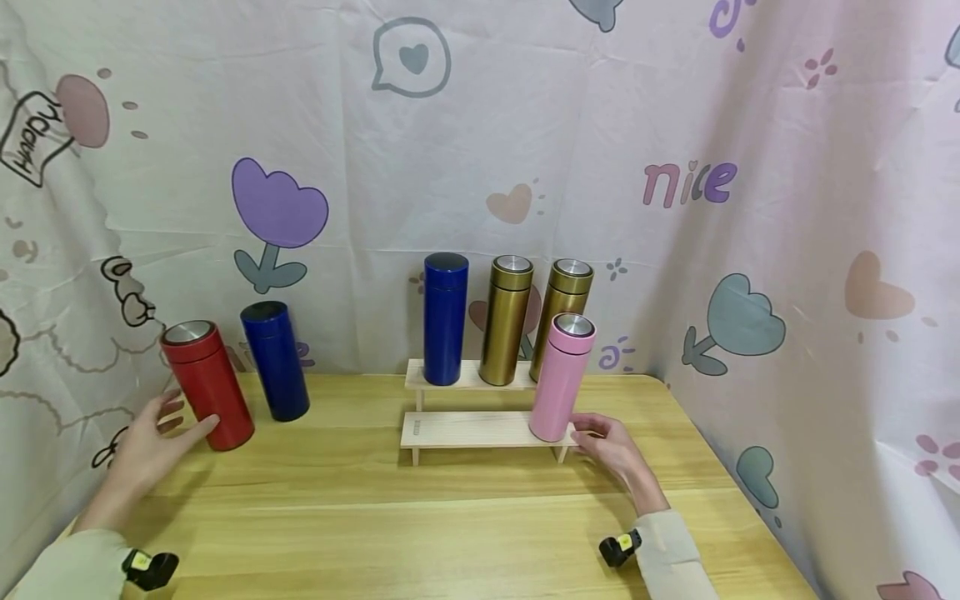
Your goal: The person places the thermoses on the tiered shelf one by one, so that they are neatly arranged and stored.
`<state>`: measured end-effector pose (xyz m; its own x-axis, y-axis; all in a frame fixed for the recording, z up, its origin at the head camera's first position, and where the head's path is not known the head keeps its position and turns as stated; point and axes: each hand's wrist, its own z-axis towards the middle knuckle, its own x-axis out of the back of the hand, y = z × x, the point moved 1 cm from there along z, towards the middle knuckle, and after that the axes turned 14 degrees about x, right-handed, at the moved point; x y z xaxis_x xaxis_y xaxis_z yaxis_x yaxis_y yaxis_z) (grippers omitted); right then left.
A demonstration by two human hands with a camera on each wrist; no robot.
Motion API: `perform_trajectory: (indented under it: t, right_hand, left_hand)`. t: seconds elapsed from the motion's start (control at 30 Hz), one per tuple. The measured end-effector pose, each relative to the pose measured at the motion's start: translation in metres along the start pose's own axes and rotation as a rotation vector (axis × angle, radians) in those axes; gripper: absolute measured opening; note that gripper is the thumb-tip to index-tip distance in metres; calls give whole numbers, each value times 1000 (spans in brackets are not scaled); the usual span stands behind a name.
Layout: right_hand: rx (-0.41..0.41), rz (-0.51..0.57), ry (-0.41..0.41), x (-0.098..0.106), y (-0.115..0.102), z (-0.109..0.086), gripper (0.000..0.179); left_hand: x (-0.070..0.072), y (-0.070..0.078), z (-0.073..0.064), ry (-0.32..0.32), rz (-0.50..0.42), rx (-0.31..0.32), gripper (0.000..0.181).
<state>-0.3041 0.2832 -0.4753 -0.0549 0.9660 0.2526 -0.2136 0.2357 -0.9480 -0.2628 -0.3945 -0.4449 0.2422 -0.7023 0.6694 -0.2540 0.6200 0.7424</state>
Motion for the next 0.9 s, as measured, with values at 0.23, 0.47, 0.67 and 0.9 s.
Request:
perform_trajectory:
  t: [0.23,0.47,0.67,0.9]
  right_hand:
    - [0,6,-2,0,1,0,42]
    - [6,6,-1,1,0,0,42]
    - [-5,6,2,0,-1,-1,42]
    - [-1,-1,2,1,-2,-1,41]
  left_hand:
    - [-6,-5,16,-15,-23,-4,98]
    - [-12,-5,23,-44,-65,23,102]
    - [-15,-6,26,-122,-66,92,107]
    - [-19,-7,28,-124,-61,162,112]
